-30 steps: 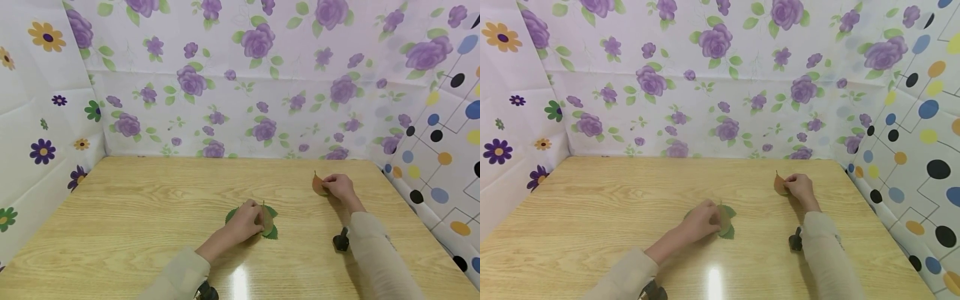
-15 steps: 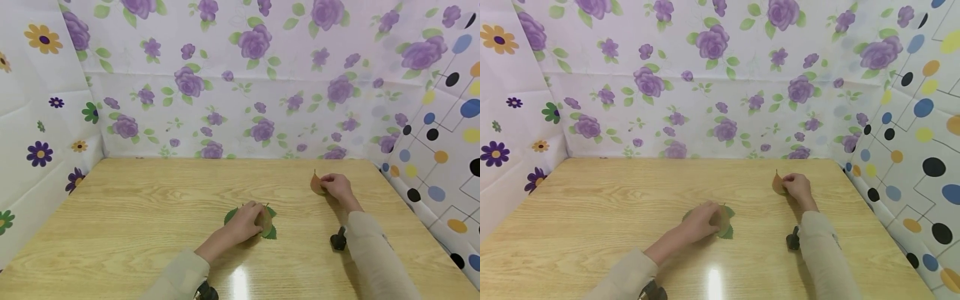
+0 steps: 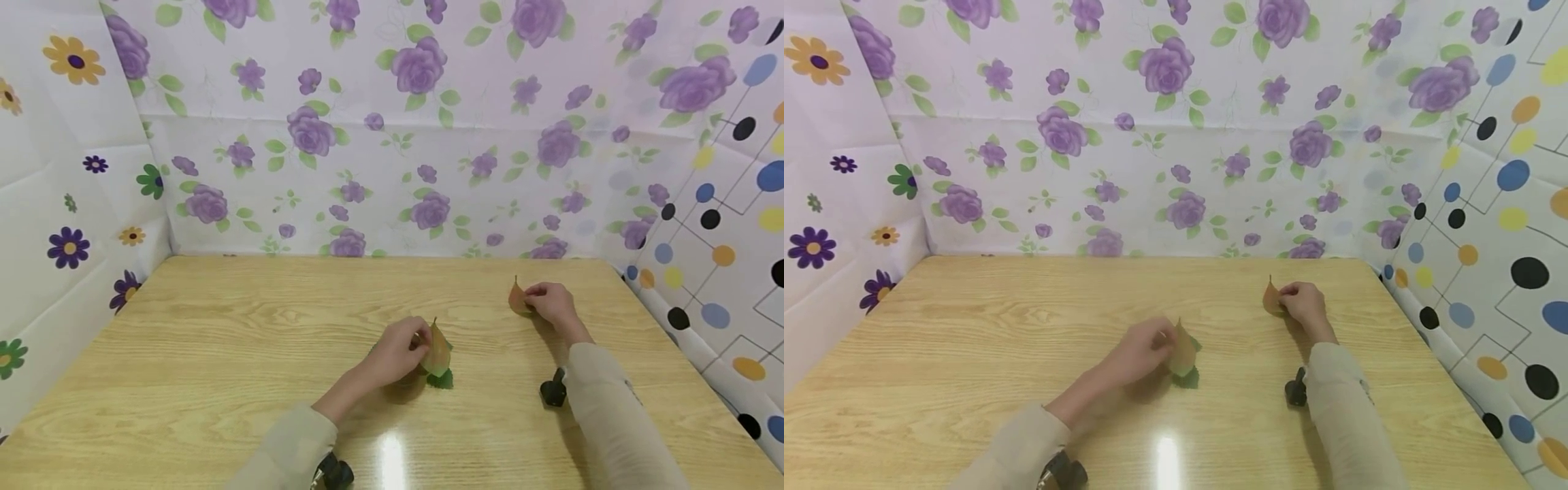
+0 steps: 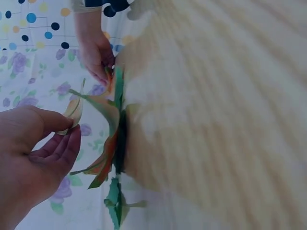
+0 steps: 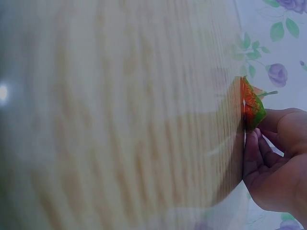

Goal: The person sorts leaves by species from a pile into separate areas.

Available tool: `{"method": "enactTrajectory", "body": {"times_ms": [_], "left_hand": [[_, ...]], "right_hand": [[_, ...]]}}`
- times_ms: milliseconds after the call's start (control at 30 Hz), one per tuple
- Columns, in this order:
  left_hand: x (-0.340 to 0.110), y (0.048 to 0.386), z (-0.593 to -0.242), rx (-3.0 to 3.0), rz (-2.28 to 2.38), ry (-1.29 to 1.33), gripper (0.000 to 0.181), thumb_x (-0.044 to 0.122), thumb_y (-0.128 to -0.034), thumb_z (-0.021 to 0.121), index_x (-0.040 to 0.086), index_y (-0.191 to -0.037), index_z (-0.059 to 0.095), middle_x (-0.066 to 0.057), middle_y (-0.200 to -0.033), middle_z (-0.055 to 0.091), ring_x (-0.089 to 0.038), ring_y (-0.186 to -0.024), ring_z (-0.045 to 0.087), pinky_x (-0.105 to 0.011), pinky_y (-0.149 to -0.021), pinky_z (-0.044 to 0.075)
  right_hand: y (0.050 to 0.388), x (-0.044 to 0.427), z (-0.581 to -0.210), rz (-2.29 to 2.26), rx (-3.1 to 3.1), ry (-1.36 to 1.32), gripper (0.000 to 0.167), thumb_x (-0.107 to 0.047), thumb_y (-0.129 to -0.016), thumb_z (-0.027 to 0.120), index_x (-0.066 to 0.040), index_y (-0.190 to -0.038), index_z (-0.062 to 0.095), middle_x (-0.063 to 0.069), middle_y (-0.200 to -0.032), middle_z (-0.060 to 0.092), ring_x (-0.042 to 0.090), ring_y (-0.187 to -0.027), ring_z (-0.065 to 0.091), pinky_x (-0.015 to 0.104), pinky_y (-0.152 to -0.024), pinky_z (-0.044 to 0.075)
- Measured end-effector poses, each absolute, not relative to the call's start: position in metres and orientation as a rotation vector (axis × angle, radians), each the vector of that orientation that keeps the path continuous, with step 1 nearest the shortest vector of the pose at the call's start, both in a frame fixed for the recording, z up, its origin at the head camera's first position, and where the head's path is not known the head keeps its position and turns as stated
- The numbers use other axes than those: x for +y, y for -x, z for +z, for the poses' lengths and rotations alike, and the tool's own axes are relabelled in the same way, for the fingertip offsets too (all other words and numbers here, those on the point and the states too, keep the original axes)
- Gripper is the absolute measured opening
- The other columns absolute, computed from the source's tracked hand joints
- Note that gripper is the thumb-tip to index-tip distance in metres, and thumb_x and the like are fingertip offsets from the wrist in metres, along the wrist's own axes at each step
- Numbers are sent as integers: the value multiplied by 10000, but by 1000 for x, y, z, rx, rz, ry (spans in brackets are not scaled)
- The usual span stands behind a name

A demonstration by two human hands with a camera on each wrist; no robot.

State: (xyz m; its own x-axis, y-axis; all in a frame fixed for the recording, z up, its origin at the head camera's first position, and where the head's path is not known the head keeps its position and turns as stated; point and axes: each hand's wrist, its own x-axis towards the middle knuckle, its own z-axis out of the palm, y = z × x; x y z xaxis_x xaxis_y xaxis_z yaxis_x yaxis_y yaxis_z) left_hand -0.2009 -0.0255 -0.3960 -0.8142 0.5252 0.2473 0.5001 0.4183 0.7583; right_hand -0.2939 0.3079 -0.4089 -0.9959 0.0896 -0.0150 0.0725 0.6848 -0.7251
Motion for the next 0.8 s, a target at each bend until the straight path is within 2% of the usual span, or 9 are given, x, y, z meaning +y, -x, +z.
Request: {"method": "enactTrajectory", "body": {"times_ms": [400, 633, 800], "left_hand": [[-28, 217, -372, 2599, 1572, -832, 146, -65, -890, 633, 12, -983, 551, -88, -972, 618, -243, -905, 645, -255, -744, 542], [-13, 232, -364, 2584, 1597, -712, 269, -36, -895, 643, -11, -1125, 505, -130, -1064, 599, -265, -953, 625, -299, -782, 537], [0, 244, -360, 2555, 1593, -665, 234, -27, -901, 637, -15, -1116, 549, -110, -1048, 601, -238, -950, 611, -289, -772, 530]], "right_hand": [[294, 308, -408, 1214, -2874, 136, 284, -115, -966, 559, 84, -1162, 613, 262, -1150, 593, 391, -1031, 554, 460, -854, 481], [295, 308, -409, 1192, -2867, 146, 271, -106, -959, 571, 88, -1141, 623, 268, -1139, 603, 404, -1040, 553, 467, -873, 477], [295, 306, -410, 1190, -2856, 154, 271, -103, -962, 568, 87, -1145, 626, 260, -1129, 613, 401, -1036, 563, 463, -867, 486]]}}
